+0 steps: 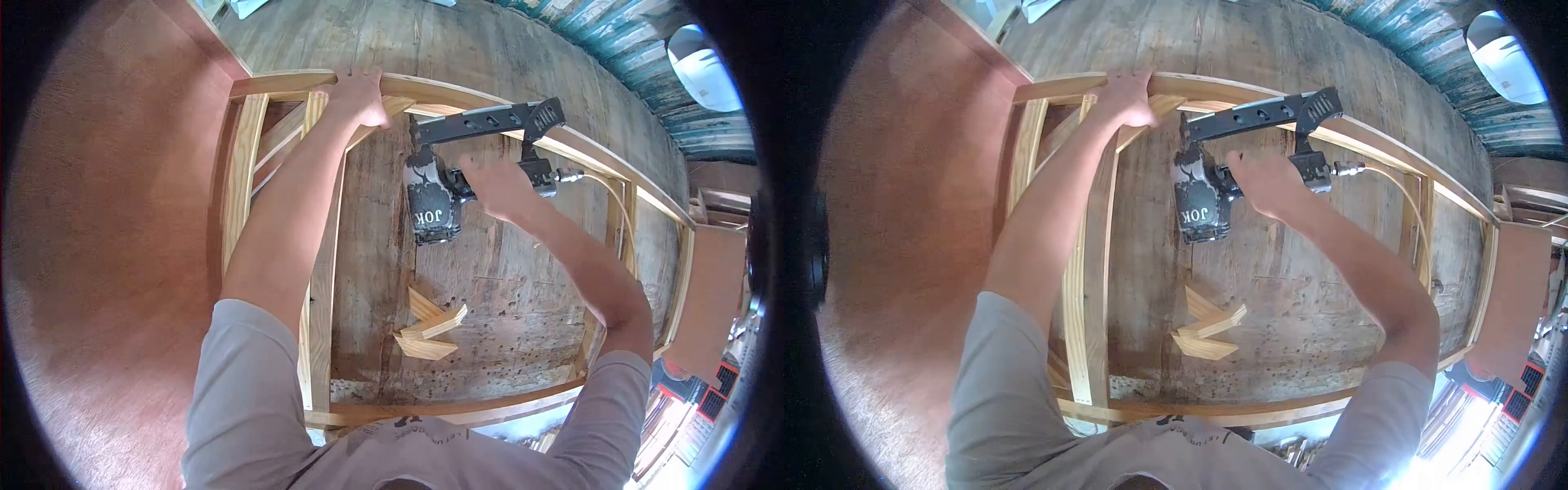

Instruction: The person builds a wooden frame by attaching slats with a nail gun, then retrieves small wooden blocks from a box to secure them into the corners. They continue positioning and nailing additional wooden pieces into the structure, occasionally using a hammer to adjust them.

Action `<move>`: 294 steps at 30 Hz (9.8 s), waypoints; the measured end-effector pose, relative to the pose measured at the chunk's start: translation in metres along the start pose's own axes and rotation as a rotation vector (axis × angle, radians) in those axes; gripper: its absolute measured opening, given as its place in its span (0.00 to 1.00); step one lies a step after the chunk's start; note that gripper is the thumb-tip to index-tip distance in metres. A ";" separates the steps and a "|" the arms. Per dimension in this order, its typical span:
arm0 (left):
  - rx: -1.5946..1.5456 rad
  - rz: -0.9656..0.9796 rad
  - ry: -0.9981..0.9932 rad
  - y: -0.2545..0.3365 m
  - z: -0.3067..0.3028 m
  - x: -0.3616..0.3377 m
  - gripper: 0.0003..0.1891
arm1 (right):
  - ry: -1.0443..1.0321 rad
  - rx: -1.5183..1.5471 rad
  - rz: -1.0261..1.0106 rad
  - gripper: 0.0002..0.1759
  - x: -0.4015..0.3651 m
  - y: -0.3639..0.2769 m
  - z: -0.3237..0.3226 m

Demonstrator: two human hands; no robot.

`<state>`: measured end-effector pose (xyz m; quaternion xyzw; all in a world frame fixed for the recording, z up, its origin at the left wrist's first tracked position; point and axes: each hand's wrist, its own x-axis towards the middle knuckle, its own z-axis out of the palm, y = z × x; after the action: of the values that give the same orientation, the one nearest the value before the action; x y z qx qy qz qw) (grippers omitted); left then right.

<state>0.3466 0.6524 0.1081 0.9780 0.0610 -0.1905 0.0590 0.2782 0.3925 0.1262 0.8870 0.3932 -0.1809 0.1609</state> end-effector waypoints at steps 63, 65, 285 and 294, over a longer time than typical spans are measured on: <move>-0.401 0.362 0.632 -0.068 0.051 0.044 0.27 | -0.048 3.021 -0.102 0.22 0.013 -0.104 0.085; -0.414 0.372 0.640 -0.076 0.055 0.052 0.27 | -0.011 3.040 -0.115 0.23 0.014 -0.108 0.087; -0.495 0.274 0.217 -0.010 0.287 -0.303 0.19 | 1.906 2.632 1.297 0.12 -0.335 -0.140 0.313; -0.809 0.019 0.384 -0.047 0.194 -0.392 0.18 | 1.111 2.863 1.358 0.18 -0.376 -0.179 0.254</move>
<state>-0.0912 0.6341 0.0740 0.8944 0.1313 0.0344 0.4262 -0.1416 0.1572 0.0448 -0.2585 0.4994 -0.0427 0.8258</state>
